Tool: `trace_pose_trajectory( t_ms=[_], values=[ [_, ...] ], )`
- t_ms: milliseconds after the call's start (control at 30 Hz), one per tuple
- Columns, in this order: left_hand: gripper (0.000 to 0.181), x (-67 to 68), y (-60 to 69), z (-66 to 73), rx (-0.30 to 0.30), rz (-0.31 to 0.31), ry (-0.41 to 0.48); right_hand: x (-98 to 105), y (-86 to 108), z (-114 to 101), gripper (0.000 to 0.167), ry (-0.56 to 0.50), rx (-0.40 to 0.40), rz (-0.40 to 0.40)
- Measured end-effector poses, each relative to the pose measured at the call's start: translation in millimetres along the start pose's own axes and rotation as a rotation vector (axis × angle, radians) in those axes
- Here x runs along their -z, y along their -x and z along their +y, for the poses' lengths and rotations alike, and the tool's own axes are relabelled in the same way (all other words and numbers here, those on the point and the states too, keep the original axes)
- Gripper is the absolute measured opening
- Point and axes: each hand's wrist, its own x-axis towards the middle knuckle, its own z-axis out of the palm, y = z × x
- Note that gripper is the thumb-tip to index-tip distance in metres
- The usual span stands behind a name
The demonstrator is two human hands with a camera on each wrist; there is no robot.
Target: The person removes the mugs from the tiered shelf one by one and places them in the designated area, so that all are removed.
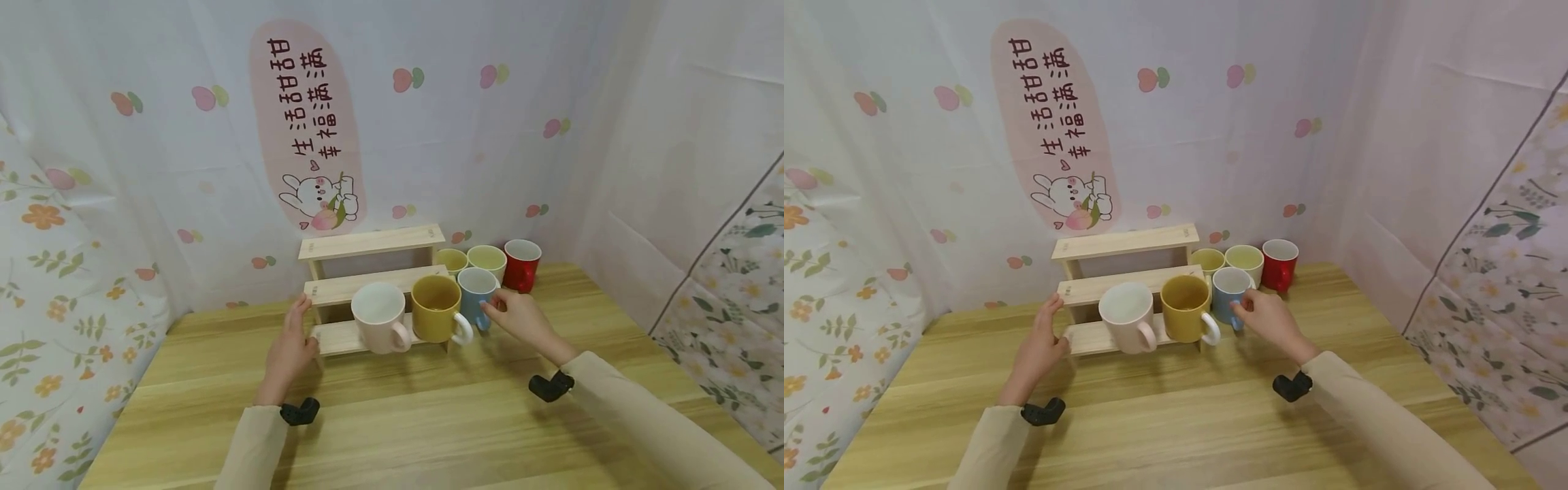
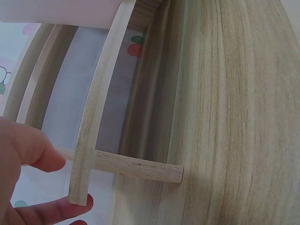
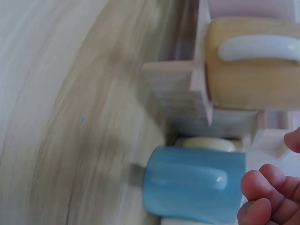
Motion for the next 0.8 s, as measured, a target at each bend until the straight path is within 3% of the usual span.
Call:
trace_pose_trajectory(
  t_ms=[200,467,800],
  values=[
    [0.077,1.2,-0.9,0.2,0.002,-0.002,-0.015,1.9,1.2,-12.8,0.016,-0.013,0.025,0.041],
    [0.076,1.0,0.7,-0.9,0.006,-0.001,0.004,-0.6,6.4,-25.6,0.018,0.047,0.238,0.185],
    [0.076,-0.5,-0.6,-0.9,0.008,0.002,-0.002,-6.8,12.9,-35.8,0.015,0.038,0.261,0.124]
  ],
)
